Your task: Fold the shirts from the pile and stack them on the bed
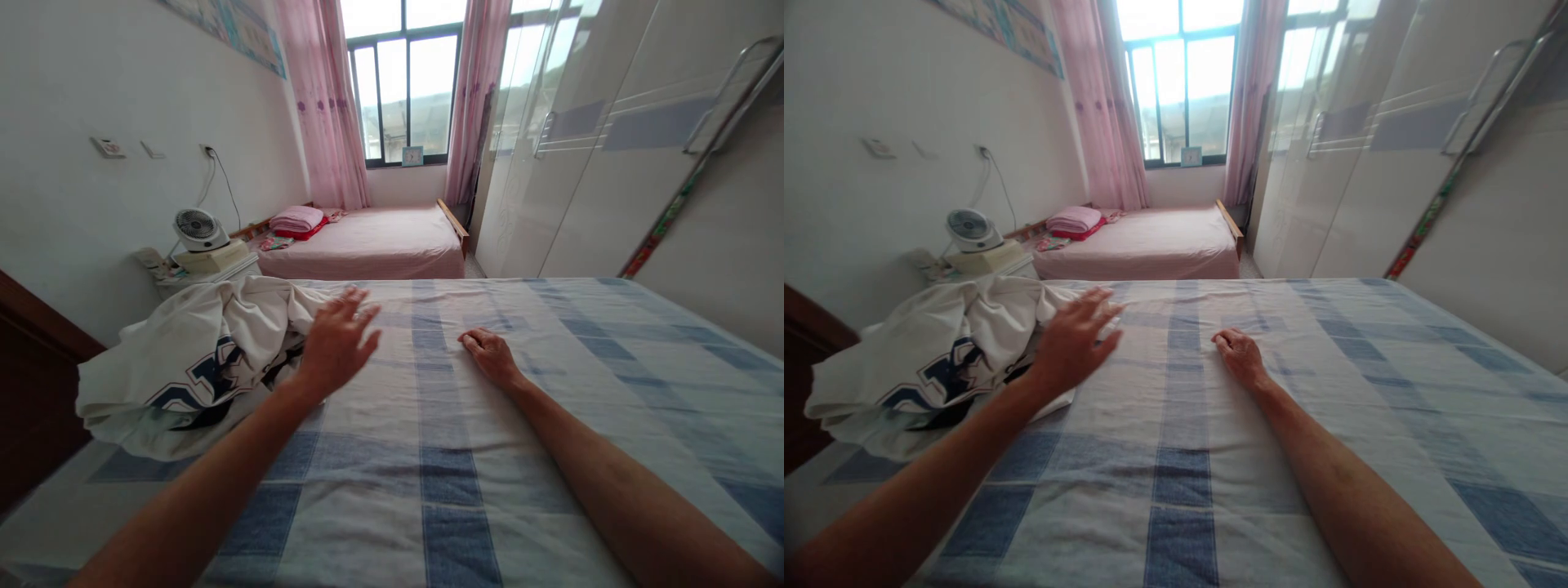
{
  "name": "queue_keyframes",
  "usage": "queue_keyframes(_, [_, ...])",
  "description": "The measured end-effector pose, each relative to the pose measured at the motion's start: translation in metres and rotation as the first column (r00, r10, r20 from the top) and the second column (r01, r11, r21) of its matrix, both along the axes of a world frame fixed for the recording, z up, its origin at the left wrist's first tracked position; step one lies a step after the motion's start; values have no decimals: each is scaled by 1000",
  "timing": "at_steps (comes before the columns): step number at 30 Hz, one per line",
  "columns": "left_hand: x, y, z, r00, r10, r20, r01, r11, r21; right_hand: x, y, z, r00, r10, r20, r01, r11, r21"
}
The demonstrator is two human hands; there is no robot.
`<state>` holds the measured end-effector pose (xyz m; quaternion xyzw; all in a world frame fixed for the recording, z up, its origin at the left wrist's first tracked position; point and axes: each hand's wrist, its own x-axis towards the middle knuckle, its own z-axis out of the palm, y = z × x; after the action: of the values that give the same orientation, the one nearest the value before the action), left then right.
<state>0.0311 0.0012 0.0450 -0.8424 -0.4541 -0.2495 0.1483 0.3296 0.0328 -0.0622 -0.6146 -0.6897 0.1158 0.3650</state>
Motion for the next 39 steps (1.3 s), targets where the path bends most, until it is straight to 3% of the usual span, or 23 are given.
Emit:
queue_keyframes(2, [33, 4, -36, 993, -94, -73, 83, 986, -141, 0, 0, -2, 999, 3, 39, -4, 1000, 17])
queue_keyframes(5, [54, 22, -86, 990, -103, -92, 68, 943, -327, 0, -1, -7, 994, 2, 107, -5, 1000, 30])
queue_keyframes(8, [51, 38, -110, 995, -65, -77, 28, 913, -407, -2, -1, -11, 971, -38, 237, 29, 999, 40])
queue_keyframes(14, [37, 45, -108, 996, -56, -69, 21, 904, -428, -3, 3, -17, 900, -8, 436, 6, 1000, 7])
queue_keyframes(39, [38, 46, -108, 997, -51, -55, 21, 891, -453, -2, 2, -11, 898, 6, 441, -2, 1000, -10])
